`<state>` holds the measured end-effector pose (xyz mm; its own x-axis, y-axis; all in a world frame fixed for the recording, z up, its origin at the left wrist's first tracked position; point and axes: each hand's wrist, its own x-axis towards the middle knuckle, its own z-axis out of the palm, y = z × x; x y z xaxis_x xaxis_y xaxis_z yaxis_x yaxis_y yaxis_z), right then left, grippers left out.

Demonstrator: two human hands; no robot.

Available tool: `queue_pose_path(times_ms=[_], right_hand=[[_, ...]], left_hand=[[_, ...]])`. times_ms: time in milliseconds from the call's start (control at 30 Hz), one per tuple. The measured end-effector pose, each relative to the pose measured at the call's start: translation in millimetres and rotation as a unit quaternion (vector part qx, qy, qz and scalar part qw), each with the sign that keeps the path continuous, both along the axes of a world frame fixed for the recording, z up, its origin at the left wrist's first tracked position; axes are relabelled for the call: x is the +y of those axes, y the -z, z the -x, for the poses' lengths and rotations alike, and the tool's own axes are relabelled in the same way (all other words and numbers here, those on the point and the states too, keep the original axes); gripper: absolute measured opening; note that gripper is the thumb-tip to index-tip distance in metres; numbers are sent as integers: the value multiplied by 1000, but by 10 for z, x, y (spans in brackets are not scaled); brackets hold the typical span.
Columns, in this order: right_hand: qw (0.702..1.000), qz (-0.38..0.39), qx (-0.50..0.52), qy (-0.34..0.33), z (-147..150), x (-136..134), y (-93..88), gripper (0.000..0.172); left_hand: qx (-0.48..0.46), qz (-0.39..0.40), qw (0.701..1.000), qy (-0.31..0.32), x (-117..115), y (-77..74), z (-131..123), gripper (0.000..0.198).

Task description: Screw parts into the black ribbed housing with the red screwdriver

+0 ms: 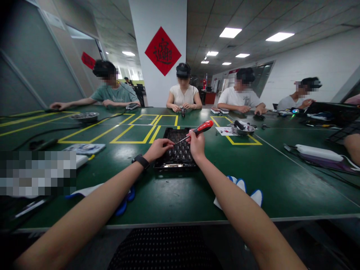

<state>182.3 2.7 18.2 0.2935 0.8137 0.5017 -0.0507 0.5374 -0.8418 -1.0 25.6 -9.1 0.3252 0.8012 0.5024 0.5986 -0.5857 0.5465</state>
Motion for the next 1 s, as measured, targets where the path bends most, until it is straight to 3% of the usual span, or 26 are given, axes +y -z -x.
queue_pose_path(times_ms=[333,1000], right_hand=[[1000,1,-3,-17,16,-11,-3,25],[989,-51,-108,-90,111,-224,-97,28]], left_hand=[[-11,12,1000,-2,-25,-26,-12,22],[-39,44,998,12,19,-6,-6,27]])
